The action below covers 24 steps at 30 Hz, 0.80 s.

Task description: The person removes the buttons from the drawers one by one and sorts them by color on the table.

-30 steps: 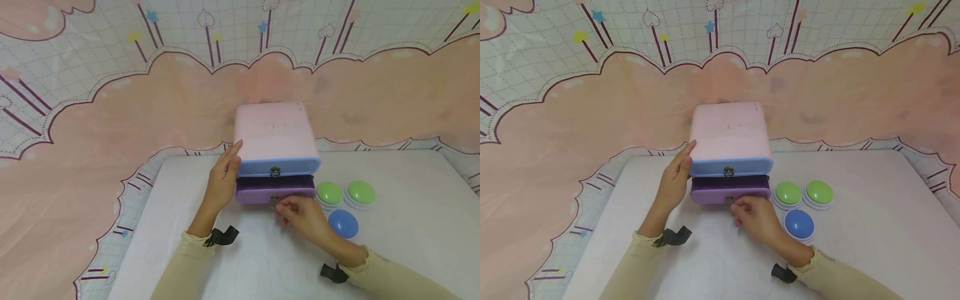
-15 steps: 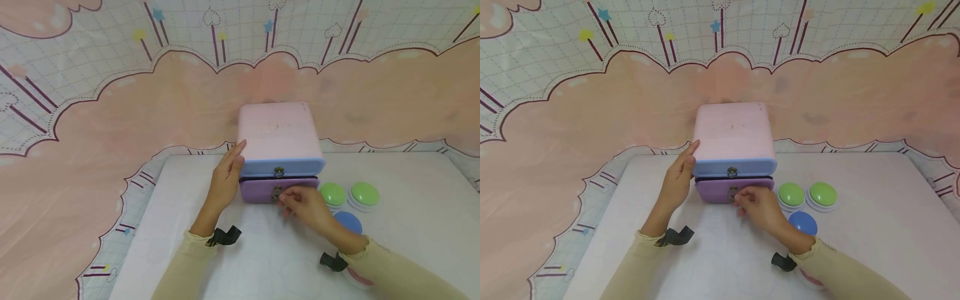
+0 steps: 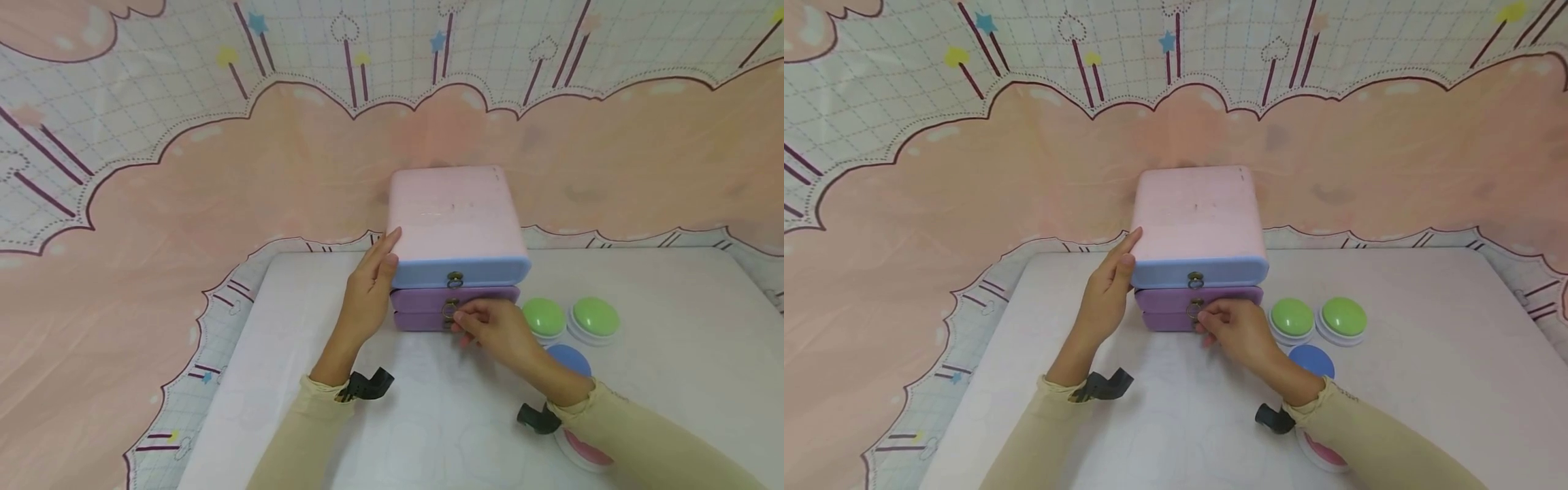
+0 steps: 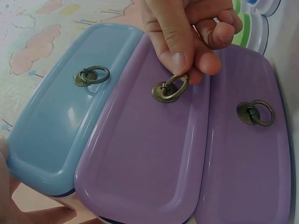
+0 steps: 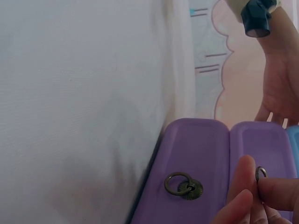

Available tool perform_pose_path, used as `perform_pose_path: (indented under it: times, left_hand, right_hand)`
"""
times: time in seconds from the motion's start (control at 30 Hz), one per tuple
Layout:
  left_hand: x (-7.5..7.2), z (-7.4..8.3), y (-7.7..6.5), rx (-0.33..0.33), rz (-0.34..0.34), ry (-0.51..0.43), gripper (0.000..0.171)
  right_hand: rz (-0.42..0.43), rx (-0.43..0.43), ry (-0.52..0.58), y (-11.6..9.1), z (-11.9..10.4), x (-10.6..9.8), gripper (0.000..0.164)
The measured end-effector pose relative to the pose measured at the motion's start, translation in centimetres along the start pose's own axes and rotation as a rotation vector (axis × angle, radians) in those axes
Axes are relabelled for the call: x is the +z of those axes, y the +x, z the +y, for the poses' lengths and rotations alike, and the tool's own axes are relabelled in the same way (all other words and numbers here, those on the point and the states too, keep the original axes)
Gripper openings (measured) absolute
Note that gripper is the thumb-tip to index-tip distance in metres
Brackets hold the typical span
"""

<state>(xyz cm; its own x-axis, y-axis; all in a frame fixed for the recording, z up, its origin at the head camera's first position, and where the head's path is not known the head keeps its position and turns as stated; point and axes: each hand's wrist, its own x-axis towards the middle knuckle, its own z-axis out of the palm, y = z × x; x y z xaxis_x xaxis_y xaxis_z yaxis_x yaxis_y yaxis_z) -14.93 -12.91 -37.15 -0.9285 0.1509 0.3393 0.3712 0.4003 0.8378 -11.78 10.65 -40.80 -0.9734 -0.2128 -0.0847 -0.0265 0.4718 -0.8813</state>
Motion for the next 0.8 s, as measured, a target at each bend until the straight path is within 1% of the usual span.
perform_pose_path:
  times: [0.07, 0.27, 0.43, 0.53, 0.63, 0.73, 0.8]
  left_hand:
    - [0.0, 0.0, 0.0, -0.007, 0.0, 0.011, 0.049]
    - [0.0, -0.3, 0.1, 0.001, 0.005, 0.015, 0.048]
    - [-0.1, -0.4, 0.1, 0.0, 0.002, 0.009, 0.048]
    - [-0.1, -0.3, 0.2, -0.002, 0.001, 0.011, 0.048]
    - [0.0, -0.3, 0.2, -0.002, 0.002, 0.011, 0.048]
    - [0.0, -0.3, 0.2, -0.004, 0.002, 0.014, 0.048]
    - [0.0, -0.4, 0.1, -0.005, 0.002, 0.013, 0.048]
  right_hand:
    - [0.006, -0.001, -0.012, 0.0, -0.1, 0.0, 0.016]
    - [0.01, -0.003, -0.015, 0.1, -0.3, 0.0, 0.017]
    - [0.018, -0.005, -0.057, 0.0, -0.2, -0.5, 0.026]
    - [0.041, 0.0, -0.084, -0.2, -0.3, -1.0, 0.031]
    - [0.074, -0.021, -0.092, -0.7, -0.5, -1.4, 0.033]
    - [0.114, -0.057, -0.077, -1.1, -0.8, -1.8, 0.033]
    - [0.136, -0.077, -0.044, -1.3, -1.2, -2.1, 0.032]
